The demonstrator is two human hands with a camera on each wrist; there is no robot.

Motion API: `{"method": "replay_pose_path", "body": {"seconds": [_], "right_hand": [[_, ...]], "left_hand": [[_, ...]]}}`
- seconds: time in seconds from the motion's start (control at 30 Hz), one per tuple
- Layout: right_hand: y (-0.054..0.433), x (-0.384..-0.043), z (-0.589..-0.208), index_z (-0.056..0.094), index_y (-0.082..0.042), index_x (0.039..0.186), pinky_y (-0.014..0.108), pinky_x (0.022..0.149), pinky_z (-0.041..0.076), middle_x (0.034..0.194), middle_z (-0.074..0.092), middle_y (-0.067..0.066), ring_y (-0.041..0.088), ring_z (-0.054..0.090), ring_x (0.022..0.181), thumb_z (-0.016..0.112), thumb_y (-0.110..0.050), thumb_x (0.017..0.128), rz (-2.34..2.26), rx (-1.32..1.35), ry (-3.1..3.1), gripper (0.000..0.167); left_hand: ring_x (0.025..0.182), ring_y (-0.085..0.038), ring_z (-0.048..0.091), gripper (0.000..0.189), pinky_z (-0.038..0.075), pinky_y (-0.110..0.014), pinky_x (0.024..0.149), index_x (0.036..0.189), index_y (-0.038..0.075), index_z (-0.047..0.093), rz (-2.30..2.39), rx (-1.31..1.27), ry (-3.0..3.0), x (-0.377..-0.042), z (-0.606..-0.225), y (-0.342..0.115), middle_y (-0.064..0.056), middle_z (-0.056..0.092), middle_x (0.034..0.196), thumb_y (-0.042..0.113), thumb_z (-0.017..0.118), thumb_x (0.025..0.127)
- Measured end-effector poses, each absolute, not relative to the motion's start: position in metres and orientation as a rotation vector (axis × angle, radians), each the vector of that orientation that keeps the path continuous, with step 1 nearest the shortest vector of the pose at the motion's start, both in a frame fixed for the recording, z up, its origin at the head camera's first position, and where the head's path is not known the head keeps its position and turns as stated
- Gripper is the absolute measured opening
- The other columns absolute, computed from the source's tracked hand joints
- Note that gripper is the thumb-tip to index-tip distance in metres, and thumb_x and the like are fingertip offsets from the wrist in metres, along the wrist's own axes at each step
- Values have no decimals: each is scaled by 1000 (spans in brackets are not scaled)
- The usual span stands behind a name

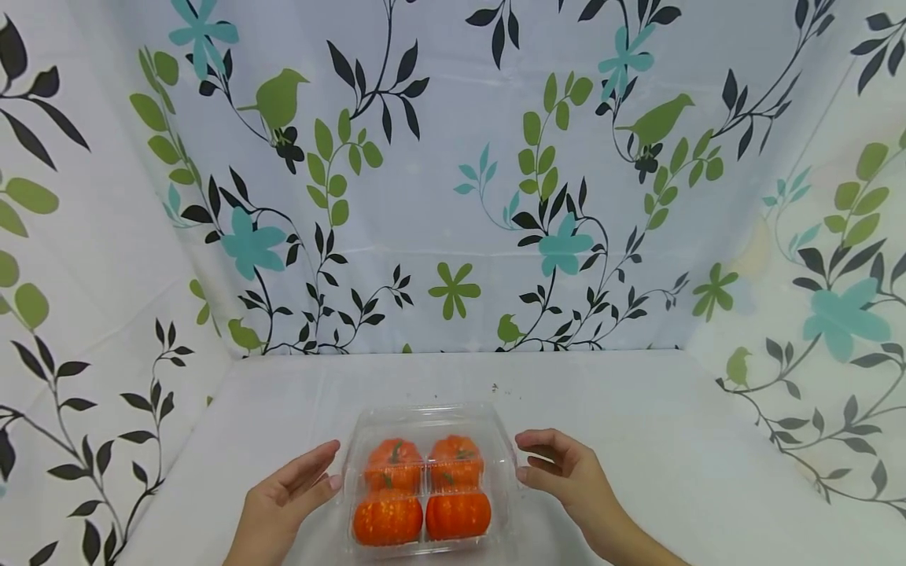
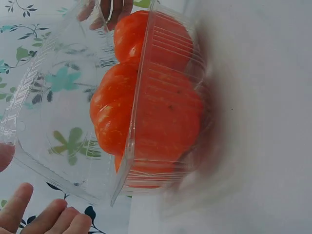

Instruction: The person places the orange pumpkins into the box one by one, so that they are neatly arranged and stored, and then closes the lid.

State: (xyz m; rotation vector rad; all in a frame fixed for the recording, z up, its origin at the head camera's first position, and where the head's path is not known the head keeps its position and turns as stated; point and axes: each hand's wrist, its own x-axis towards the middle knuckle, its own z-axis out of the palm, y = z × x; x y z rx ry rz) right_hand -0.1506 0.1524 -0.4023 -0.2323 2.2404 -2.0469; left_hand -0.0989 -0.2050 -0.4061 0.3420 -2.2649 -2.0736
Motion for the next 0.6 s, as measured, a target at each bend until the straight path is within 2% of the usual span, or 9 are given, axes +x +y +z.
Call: {"method": "replay_pose_path", "body": {"seconds": [0.23, 0.33, 0.47, 0.6], "right_hand": [[152, -148, -410, 55, 1, 134, 31, 98, 54, 136, 57, 15, 38, 53, 128, 77, -5, 88, -2056, -205, 2162, 51], [151, -147, -412, 52, -1, 138, 32, 99, 53, 138, 55, 14, 37, 53, 129, 77, -4, 87, -2055, -190, 2161, 56], [150, -145, -413, 47, -3, 143, 36, 98, 55, 141, 53, 17, 38, 53, 127, 77, -6, 88, -2015, -160, 2173, 63], [151, -143, -414, 42, -2, 148, 41, 96, 56, 143, 50, 22, 38, 55, 125, 76, -9, 89, -1950, -147, 2179, 68]], "left_hand": [[110, 6, 60, 66, 53, -16, 88, 149, 3, 49, -2113, 323, -2238, -95, -417, -204, -16, 52, 147, 21, 77, 91], [119, -6, 61, 69, 54, -20, 90, 152, 4, 44, -2147, 318, -2235, -94, -422, -205, -19, 51, 148, 20, 75, 92], [131, -26, 54, 73, 56, -27, 93, 154, 2, 39, -2177, 344, -2242, -92, -427, -206, -20, 50, 148, 19, 74, 93], [130, -33, 55, 74, 57, -33, 92, 153, -1, 39, -2146, 388, -2290, -91, -430, -206, -21, 54, 145, 23, 74, 93]]}}
